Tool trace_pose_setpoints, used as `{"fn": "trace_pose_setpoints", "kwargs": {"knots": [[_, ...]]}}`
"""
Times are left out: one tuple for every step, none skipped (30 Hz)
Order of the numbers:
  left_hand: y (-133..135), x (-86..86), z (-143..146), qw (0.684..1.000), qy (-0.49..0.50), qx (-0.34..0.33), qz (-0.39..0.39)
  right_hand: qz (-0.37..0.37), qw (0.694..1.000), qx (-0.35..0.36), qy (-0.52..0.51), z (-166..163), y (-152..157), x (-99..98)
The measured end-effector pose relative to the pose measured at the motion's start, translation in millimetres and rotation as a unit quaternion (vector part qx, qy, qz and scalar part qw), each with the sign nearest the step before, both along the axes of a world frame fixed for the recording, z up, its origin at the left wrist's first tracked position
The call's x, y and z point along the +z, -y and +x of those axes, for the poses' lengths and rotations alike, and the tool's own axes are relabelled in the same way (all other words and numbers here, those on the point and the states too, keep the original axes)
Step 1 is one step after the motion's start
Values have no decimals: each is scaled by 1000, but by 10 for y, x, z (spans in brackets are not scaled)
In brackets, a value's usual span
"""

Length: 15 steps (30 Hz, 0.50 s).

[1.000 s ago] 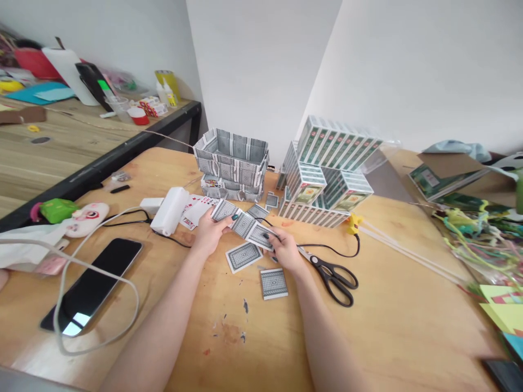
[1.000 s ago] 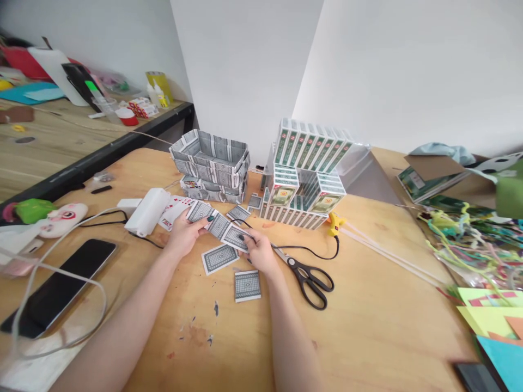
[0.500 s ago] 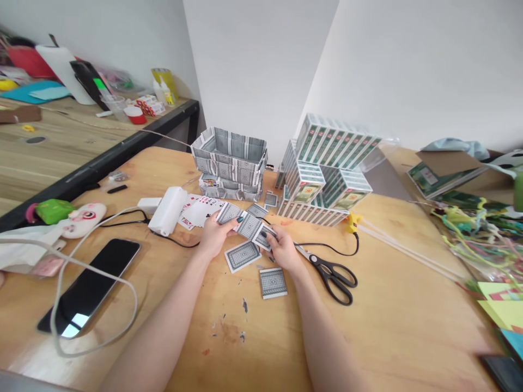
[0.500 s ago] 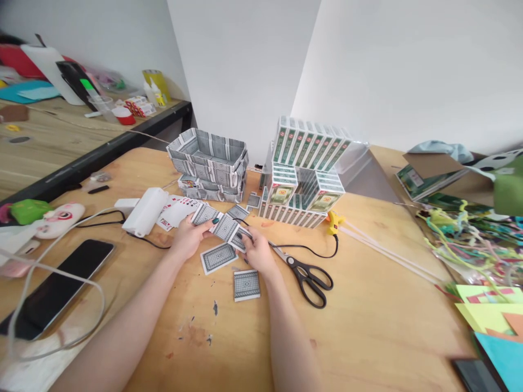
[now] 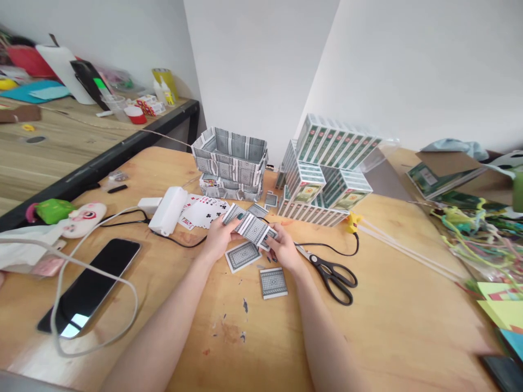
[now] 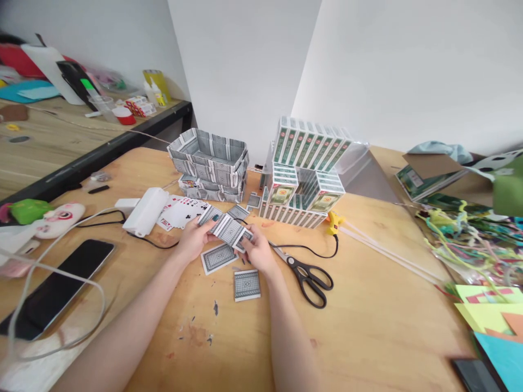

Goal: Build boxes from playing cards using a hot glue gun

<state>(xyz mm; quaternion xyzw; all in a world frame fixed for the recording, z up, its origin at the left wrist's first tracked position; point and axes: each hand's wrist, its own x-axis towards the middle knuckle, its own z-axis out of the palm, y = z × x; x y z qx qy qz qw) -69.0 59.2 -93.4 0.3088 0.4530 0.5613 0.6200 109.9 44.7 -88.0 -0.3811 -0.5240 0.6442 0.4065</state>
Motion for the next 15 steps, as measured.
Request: {"fn": "trace_pose_setpoints", "kwargs": {"knots": [[-5, 5, -4, 1000, 7, 6, 1, -2, 1000, -10, 0, 6, -10, -10], [-10, 12, -12, 1000, 14, 12, 1, -4, 1000, -22, -3, 11, -19, -22], [-13, 22, -23, 1000, 20, 18, 1, -7, 999, -35, -7, 14, -29, -35], [-15, 32, -36, 1000, 23, 21, 2, -10, 999, -47, -13, 14, -37, -49], [-15, 44, -51, 1000, 22, 19, 3, -14, 998, -60, -19, 11, -45, -63], [-13, 55, -66, 1000, 19, 11, 3, -18, 997, -73, -23, 5, -52, -77], [-8, 66, -81, 1000, 12, -1, 3, -19, 996, -87, -25, -2, -57, -89], [-1, 75, -96, 1000, 3, -16, 3, -18, 994, -103, -26, -11, -62, -99], [7, 83, -109, 999, -7, -32, 2, -12, 992, -121, -26, -19, -66, -104], [15, 90, -120, 999, -17, -49, -1, -4, 990, -139, -28, -26, -69, -104], [22, 95, -129, 997, -27, -65, -4, 4, 987, -155, -30, -31, -71, -101], [29, 101, -136, 996, -37, -82, -8, 11, 985, -168, -33, -34, -73, -95], [34, 105, -140, 994, -47, -96, -12, 15, 984, -177, -34, -34, -73, -87], [37, 109, -142, 993, -56, -107, -14, 15, 982, -183, -33, -32, -71, -80], [39, 112, -142, 991, -63, -114, -16, 13, 982, -186, -31, -29, -69, -73]]}}
